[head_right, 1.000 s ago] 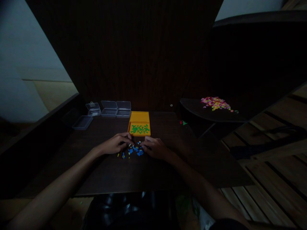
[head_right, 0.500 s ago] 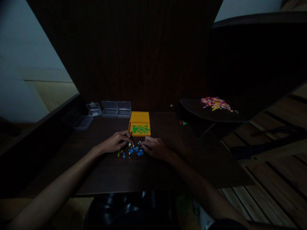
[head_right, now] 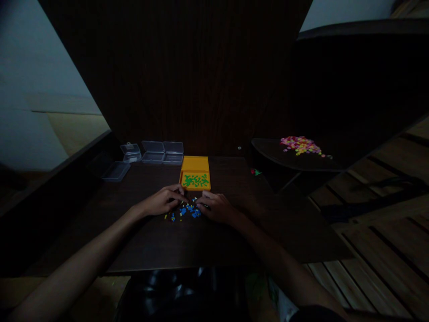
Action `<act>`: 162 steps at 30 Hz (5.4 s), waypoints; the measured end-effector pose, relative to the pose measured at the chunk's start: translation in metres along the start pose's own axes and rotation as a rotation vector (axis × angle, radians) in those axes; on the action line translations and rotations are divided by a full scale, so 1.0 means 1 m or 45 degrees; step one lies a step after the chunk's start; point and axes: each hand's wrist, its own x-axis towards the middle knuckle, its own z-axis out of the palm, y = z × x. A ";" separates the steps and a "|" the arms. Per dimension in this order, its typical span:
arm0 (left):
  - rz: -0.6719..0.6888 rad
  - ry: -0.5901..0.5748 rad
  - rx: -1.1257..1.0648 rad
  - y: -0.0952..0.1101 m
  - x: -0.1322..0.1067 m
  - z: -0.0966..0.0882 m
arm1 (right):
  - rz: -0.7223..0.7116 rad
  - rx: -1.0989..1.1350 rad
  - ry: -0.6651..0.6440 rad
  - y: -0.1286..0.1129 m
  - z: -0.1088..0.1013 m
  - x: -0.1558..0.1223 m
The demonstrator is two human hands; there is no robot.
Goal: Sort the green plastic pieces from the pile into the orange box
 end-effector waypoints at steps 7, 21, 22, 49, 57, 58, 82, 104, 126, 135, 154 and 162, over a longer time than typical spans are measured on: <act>-0.007 -0.036 0.037 0.009 0.001 0.000 | 0.031 -0.009 -0.038 -0.001 -0.001 0.001; -0.023 -0.052 0.172 0.016 0.001 -0.002 | 0.053 -0.031 -0.063 0.000 -0.001 0.000; -0.023 -0.052 0.178 0.016 0.001 -0.002 | 0.054 -0.033 -0.065 0.001 0.000 0.000; 0.009 -0.010 0.184 0.012 -0.001 -0.001 | 0.103 -0.025 -0.097 -0.002 -0.003 0.001; -0.038 -0.005 0.224 0.013 0.000 -0.003 | 0.110 0.004 -0.107 -0.003 -0.004 0.002; -0.048 0.008 0.236 0.013 0.000 -0.003 | 0.111 0.005 -0.111 -0.003 -0.004 0.002; -0.076 -0.021 0.285 0.005 -0.001 -0.002 | 0.154 0.026 -0.106 -0.005 -0.002 0.002; -0.060 -0.008 0.204 0.006 -0.001 -0.006 | 0.154 0.034 -0.176 -0.009 -0.008 0.001; -0.247 0.171 0.427 -0.005 -0.001 -0.009 | 0.137 -0.028 -0.068 0.001 -0.016 0.001; -0.218 0.218 0.335 -0.017 -0.004 -0.010 | 0.272 -0.115 -0.061 0.017 -0.027 0.001; -0.224 0.302 0.501 -0.017 0.001 -0.004 | 0.324 -0.174 -0.085 0.022 -0.018 0.004; -0.225 0.285 0.422 -0.018 0.002 -0.004 | 0.334 -0.138 -0.037 0.026 -0.015 0.004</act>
